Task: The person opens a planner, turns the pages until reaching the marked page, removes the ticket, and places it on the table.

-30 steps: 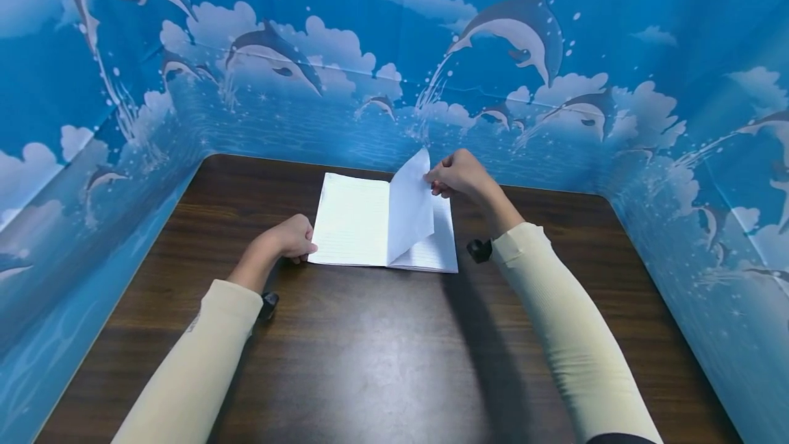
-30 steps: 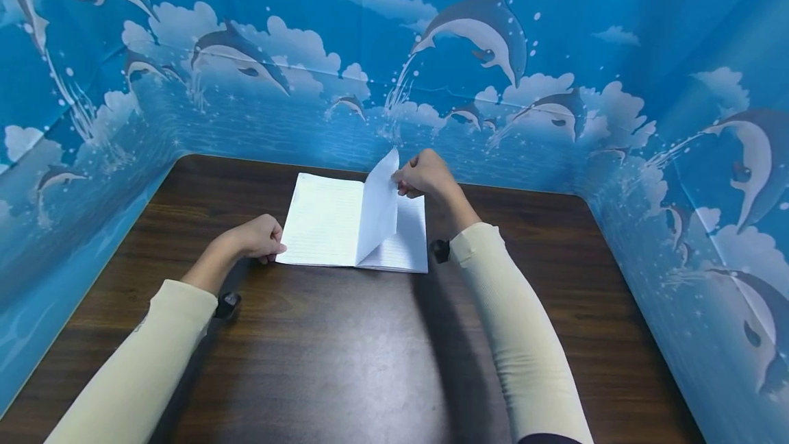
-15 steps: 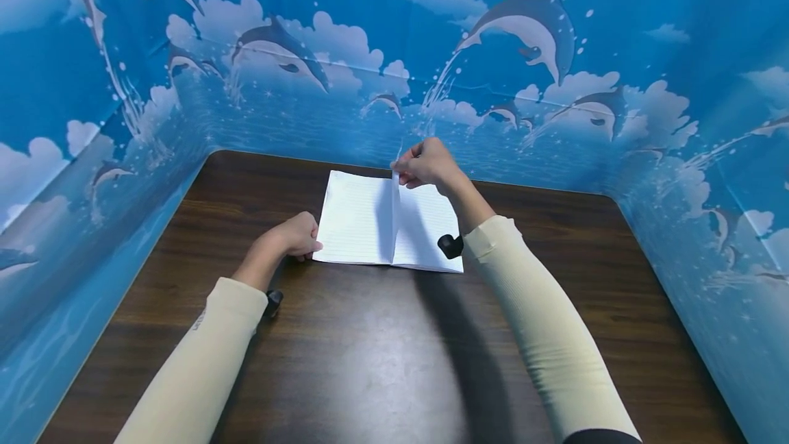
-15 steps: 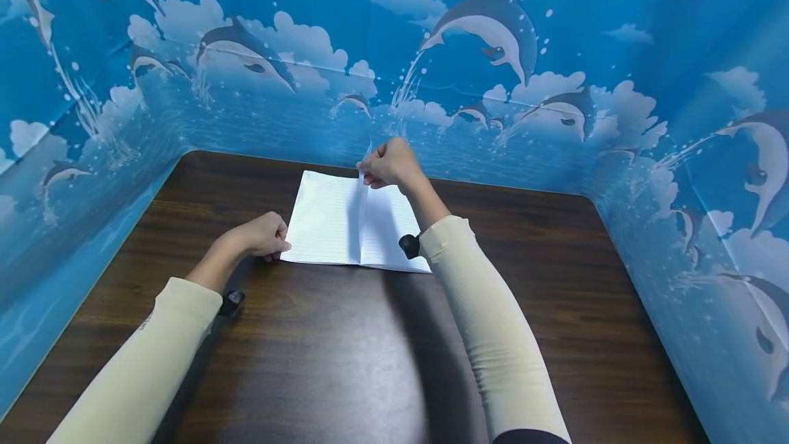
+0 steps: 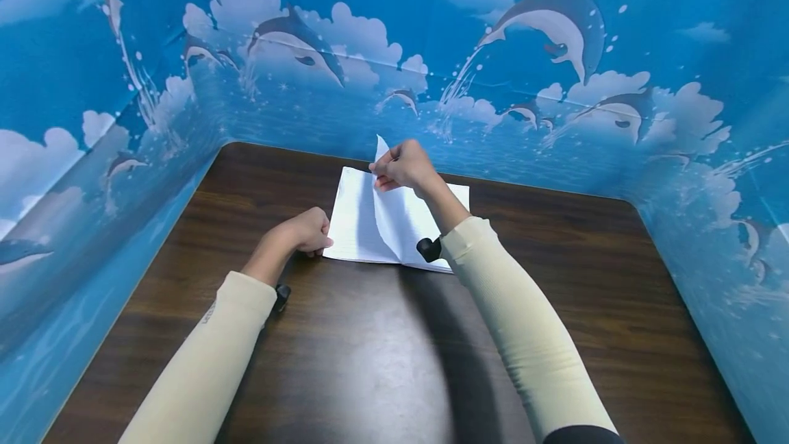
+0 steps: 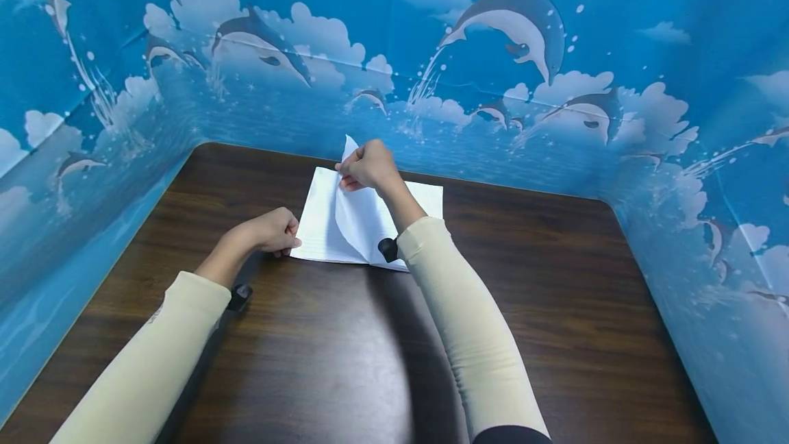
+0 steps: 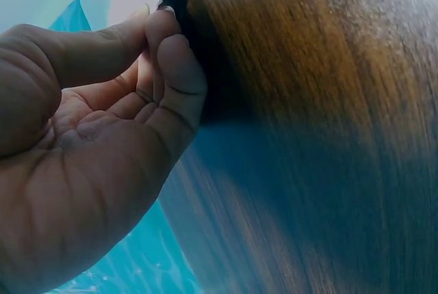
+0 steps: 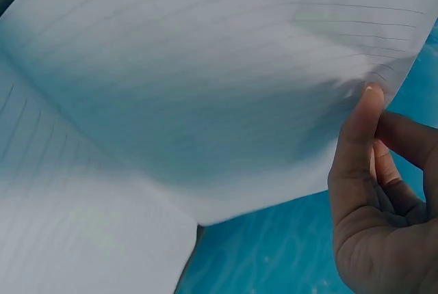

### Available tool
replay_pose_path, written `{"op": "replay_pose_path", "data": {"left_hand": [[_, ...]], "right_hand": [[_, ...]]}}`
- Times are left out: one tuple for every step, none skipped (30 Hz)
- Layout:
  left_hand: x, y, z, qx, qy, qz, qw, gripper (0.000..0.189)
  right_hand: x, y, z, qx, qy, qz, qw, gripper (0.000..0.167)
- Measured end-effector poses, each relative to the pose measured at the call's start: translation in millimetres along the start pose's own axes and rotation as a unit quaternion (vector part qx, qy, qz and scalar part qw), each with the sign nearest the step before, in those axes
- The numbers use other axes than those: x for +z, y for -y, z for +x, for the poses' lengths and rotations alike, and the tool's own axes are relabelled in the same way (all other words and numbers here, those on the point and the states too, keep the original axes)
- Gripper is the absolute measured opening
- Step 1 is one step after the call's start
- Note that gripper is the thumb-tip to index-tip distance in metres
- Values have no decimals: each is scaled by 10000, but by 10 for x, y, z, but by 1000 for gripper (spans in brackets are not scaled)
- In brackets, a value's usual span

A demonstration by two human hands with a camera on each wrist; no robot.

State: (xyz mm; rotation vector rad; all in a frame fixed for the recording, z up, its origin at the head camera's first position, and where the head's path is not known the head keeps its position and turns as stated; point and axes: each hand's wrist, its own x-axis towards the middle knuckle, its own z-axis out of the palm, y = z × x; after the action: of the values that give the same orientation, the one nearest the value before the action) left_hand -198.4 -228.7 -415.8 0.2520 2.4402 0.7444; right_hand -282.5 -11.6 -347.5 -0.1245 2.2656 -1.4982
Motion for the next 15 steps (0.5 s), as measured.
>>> {"op": "replay_pose_path", "data": {"left_hand": [[-1, 0, 5, -6, 4, -9, 10000, 50], [-1, 1, 11, -18, 10, -10, 10000, 48], [-2, 2, 14, -24, 19, 2, 10000, 47], [-4, 6, 20, -30, 28, 5, 10000, 45], [-6, 8, 26, -54, 43, -7, 10000, 43], [-9, 8, 29, -68, 55, -29, 10000, 42], [-13, 7, 30, -74, 61, -45, 9999, 40], [-16, 10, 37, -87, 68, -63, 9999, 39], [-20, 13, 41, -109, 79, -86, 9999, 38], [-23, 17, 47, -123, 86, -103, 9998, 38], [-25, 22, 51, -137, 93, -130, 9998, 37], [-29, 28, 52, -135, 97, -153, 9997, 36], [-32, 35, 53, -135, 96, -163, 9997, 36], [-36, 42, 54, -147, 103, -193, 9997, 35], [-40, 48, 49, -143, 104, -222, 9996, 35]], "right_hand": [[31, -6, 20, 10, 2, 21, 10000, 25], [61, -14, 39, 19, -2, 32, 10000, 24], [90, -23, 57, 35, -11, 33, 10000, 23], [118, -34, 76, 54, -12, 36, 10000, 23], [145, -45, 94, 74, -16, 37, 10000, 23], [172, -57, 115, 92, -19, 41, 9999, 23], [199, -70, 137, 109, -15, 37, 9999, 23], [229, -83, 157, 125, -2, 53, 9999, 23], [260, -97, 180, 144, 21, 62, 9999, 24], [293, -112, 203, 163, 51, 79, 9998, 23], [329, -128, 227, 193, 80, 112, 9997, 23], [368, -146, 254, 236, 108, 141, 9996, 22], [409, -166, 280, 277, 137, 149, 9994, 21], [452, -186, 304, 303, 165, 141, 9993, 20], [497, -209, 331, 323, 184, 112, 9992, 19]]}}
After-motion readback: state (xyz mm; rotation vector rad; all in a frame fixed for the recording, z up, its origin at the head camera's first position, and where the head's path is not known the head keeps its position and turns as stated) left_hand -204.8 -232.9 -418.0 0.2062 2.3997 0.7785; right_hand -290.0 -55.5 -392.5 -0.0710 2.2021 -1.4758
